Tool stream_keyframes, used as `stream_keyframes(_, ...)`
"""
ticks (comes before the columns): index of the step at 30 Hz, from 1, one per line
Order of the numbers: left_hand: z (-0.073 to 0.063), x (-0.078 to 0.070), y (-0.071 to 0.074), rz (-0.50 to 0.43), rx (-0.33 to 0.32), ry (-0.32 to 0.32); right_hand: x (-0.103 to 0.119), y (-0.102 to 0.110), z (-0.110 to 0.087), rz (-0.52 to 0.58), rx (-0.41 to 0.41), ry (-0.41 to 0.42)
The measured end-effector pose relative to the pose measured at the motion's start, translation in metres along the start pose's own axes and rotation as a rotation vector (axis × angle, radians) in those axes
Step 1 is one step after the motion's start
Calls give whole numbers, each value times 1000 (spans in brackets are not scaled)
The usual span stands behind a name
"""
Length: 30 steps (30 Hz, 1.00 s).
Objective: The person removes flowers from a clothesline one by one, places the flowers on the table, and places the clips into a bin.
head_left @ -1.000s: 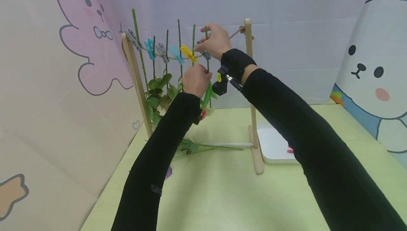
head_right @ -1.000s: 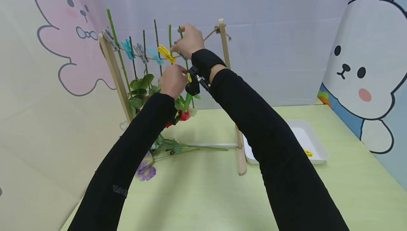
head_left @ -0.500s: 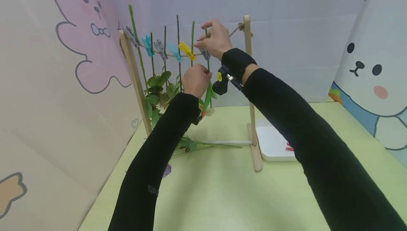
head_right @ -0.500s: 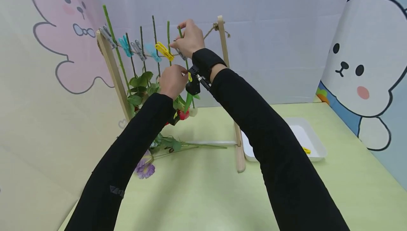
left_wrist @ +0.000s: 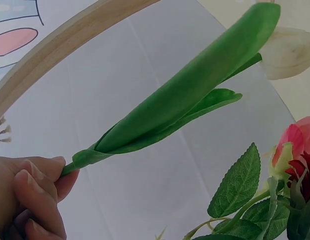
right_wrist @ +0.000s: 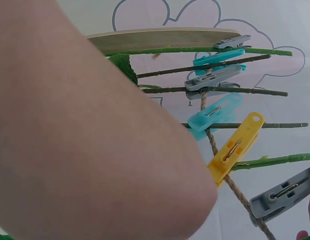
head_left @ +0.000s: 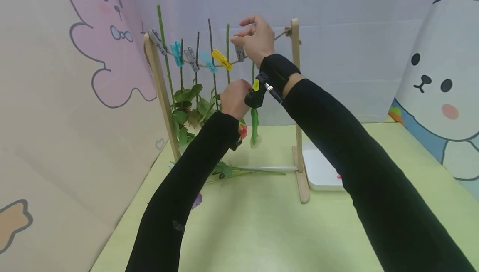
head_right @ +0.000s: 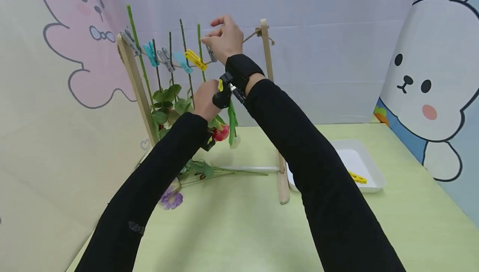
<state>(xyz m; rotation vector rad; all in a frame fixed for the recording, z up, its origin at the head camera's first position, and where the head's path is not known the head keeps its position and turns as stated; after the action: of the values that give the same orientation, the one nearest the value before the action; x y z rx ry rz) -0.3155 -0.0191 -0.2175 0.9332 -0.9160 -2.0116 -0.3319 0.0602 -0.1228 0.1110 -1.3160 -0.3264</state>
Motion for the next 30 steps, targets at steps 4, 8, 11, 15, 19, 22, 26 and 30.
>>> stream_keyframes(4,-2,-2,-3,-21,22,12,1,3,2,29,-19,25)
stream_keyframes(8,-4,-3,-6,-13,47,36,6,5,5,-2,-15,53)
stream_keyframes(11,-8,-5,-6,1,69,40,12,8,8,-33,-3,73)
stream_keyframes(15,-14,-9,-4,26,138,-10,20,20,8,-51,-32,172)
stream_keyframes(19,-23,-9,1,53,215,-102,25,43,-2,-10,-132,367)
stream_keyframes(22,-33,-4,3,110,296,-187,19,70,-12,116,-230,508)
stream_keyframes(26,-44,6,-1,240,481,-283,-7,118,-22,202,-396,598)
stream_keyframes(30,-59,18,-9,477,632,-461,-60,163,-24,38,-529,534)
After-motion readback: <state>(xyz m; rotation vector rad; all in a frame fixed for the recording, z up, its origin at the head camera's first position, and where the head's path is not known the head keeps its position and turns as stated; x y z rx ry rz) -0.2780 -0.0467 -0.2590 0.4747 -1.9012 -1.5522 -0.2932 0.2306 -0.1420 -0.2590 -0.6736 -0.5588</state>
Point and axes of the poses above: each hand's wrist, its own z-axis towards the middle knuckle, its own y-axis out of the back of the hand, x = y × z, the point moved 2 cm from there along z, towards the middle knuckle, and after that the axes turned 12 degrees about -y, right-handed, at the moved point
